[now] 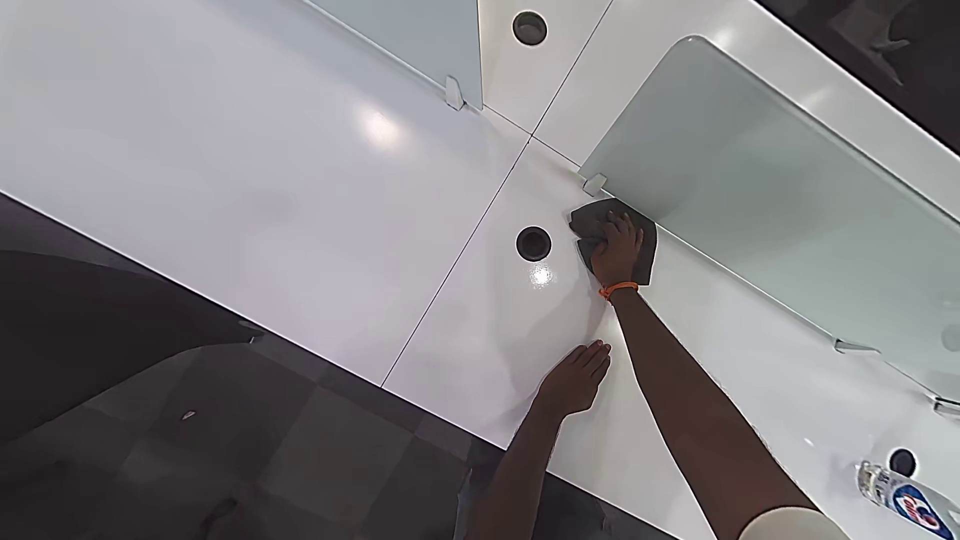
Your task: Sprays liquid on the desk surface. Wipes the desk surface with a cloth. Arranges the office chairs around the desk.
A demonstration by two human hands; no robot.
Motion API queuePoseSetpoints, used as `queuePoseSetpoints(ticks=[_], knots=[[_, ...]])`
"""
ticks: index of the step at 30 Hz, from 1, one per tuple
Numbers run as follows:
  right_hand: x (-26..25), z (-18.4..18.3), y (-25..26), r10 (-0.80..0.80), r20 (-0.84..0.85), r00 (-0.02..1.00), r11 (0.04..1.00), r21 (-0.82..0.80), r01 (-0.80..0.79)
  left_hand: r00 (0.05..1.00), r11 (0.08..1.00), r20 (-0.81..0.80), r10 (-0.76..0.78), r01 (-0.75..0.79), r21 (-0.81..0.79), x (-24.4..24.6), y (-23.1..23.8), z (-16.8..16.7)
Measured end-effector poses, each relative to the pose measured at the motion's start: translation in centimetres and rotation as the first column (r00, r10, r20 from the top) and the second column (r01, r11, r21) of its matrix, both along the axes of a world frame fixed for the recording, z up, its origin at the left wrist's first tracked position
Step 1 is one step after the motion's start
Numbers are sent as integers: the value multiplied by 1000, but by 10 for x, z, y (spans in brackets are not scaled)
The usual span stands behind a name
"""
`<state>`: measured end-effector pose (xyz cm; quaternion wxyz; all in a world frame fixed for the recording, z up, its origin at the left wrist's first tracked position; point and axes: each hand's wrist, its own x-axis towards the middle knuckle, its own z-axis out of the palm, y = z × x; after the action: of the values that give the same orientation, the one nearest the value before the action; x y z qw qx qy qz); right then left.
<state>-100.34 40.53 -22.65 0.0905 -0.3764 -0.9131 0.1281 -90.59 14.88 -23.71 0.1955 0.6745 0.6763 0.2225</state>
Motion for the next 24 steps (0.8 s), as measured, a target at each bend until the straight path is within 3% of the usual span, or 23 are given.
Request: queuePoseSetpoints(ticks=[5, 9, 13, 19, 24], knots=[[53, 9, -44, 215, -6, 977, 975, -52, -215, 987, 996, 160, 9, -23, 84, -5, -7, 3], [67, -2, -70, 208, -45, 977, 977, -47, -210, 842, 866, 429, 327, -449, 221, -13, -14, 7], [81, -6, -94, 246, -78, 966, 966, -63, -251, 714, 715, 406, 570, -675, 183, -17, -48, 19], [113, -8, -155, 275, -88, 957, 957, -67, -281, 584, 578, 397, 708, -802, 150, -20, -119, 11], [119, 2, -249, 415, -19, 910, 903, -109, -414, 442, 436, 367, 819, -894, 104, -45, -174, 22]])
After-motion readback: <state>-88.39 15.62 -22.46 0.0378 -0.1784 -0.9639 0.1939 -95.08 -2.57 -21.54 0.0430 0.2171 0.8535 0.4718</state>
